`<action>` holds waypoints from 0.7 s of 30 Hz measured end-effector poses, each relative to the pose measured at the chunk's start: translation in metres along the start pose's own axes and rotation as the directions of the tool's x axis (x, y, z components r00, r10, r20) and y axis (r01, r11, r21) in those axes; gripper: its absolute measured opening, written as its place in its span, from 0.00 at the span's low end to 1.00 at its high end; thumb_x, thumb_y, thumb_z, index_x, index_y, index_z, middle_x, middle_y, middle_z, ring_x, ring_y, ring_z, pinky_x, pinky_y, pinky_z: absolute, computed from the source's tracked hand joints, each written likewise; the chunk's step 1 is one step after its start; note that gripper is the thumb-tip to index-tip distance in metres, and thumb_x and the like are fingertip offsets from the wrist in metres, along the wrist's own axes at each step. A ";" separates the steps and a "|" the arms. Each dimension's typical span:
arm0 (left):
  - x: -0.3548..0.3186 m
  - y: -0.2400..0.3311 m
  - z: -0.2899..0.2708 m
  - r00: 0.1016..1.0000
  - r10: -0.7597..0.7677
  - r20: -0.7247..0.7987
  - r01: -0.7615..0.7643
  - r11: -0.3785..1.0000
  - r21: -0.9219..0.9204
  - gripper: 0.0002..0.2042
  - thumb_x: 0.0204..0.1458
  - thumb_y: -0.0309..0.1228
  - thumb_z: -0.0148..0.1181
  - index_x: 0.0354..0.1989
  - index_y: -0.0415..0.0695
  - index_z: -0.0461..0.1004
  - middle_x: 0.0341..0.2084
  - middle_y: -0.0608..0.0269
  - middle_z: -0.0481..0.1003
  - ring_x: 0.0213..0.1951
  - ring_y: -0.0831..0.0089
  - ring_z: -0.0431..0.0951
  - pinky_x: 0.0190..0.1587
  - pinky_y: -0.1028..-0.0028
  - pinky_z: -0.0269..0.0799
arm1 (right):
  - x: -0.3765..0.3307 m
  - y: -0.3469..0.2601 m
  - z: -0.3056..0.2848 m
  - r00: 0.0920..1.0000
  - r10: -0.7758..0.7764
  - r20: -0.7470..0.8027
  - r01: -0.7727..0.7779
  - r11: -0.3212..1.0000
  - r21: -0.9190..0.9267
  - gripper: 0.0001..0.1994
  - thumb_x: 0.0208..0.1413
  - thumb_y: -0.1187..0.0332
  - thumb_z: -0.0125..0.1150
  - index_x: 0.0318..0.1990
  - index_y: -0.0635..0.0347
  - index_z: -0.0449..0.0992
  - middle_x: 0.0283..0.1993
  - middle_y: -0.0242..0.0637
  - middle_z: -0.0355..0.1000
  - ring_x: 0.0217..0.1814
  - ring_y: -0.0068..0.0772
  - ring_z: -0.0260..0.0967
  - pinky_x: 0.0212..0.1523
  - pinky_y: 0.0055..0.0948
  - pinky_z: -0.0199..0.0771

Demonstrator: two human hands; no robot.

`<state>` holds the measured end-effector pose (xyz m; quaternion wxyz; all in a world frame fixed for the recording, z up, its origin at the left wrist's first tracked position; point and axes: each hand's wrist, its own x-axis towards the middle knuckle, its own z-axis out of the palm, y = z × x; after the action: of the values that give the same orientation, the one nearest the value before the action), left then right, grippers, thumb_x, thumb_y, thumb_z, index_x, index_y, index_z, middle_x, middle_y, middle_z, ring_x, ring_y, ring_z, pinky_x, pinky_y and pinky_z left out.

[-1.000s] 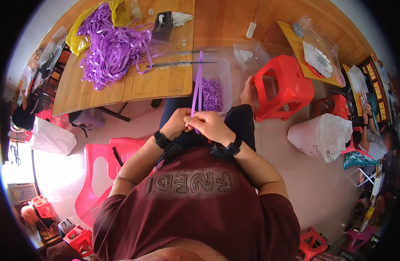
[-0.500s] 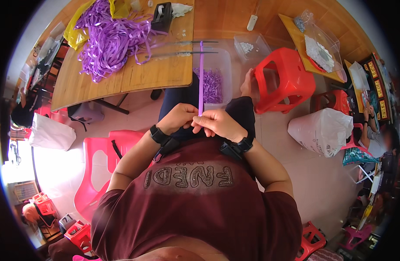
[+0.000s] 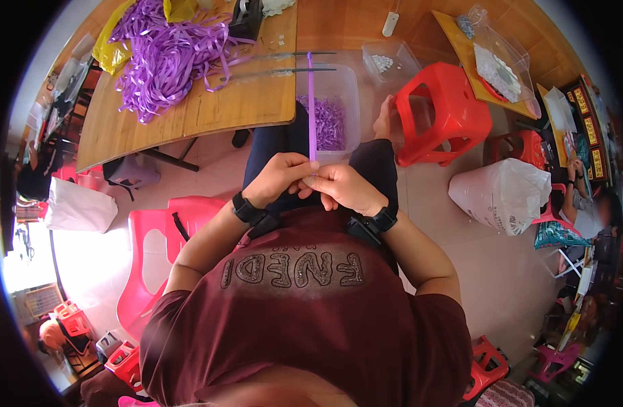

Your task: Measure and cut or sort purple ribbons against a ruler on a wooden table.

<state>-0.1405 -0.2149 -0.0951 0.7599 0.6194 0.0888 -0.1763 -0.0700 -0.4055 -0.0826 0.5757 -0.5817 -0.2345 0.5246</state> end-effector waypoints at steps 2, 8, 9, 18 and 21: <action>0.005 -0.003 0.003 0.994 -0.004 -0.108 0.002 1.000 -0.022 0.13 0.63 0.36 0.57 0.32 0.38 0.77 0.19 0.69 0.70 0.18 0.83 0.64 0.20 0.81 0.56 | -0.003 -0.007 0.006 0.994 0.006 -0.105 -0.023 0.987 -0.159 0.15 0.68 0.62 0.53 0.48 0.67 0.78 0.35 0.35 0.77 0.23 0.17 0.68 0.23 0.17 0.68; 0.017 -0.016 -0.003 0.979 0.048 -0.200 -0.071 0.991 -0.113 0.13 0.62 0.37 0.59 0.31 0.39 0.77 0.18 0.72 0.68 0.17 0.85 0.62 0.19 0.82 0.56 | -0.017 -0.014 0.012 0.890 -0.207 -0.406 0.211 0.977 -0.036 0.16 0.67 0.62 0.55 0.52 0.65 0.78 0.34 0.30 0.75 0.25 0.17 0.70 0.23 0.17 0.72; 0.016 -0.016 -0.003 0.978 0.047 -0.203 -0.072 0.990 -0.118 0.13 0.62 0.37 0.59 0.31 0.39 0.77 0.18 0.72 0.68 0.17 0.85 0.62 0.19 0.82 0.56 | -0.020 -0.024 0.008 0.867 -0.223 -0.445 0.227 0.973 -0.046 0.17 0.67 0.61 0.56 0.53 0.65 0.77 0.37 0.31 0.76 0.25 0.17 0.70 0.22 0.16 0.72; 0.007 -0.026 -0.008 0.944 0.306 -0.122 -0.261 0.921 0.288 0.16 0.60 0.39 0.58 0.28 0.39 0.79 0.18 0.64 0.76 0.20 0.77 0.74 0.24 0.73 0.69 | 0.057 -0.016 -0.029 0.875 -0.157 -0.457 0.152 0.987 -0.049 0.16 0.65 0.56 0.57 0.48 0.59 0.77 0.39 0.32 0.77 0.23 0.15 0.66 0.21 0.14 0.63; 0.010 -0.027 -0.009 0.935 0.331 -0.126 -0.247 0.866 0.435 0.15 0.60 0.39 0.57 0.29 0.40 0.80 0.21 0.59 0.79 0.23 0.71 0.79 0.28 0.69 0.72 | 0.077 -0.015 -0.032 0.890 -0.178 -0.419 0.187 0.982 -0.019 0.12 0.65 0.57 0.58 0.43 0.56 0.78 0.31 0.28 0.77 0.20 0.13 0.62 0.19 0.14 0.59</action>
<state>-0.1409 -0.2123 -0.1246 0.6170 0.7863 0.0301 -0.0127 -0.0108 -0.3480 -0.1014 0.6656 -0.6497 -0.1533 0.3336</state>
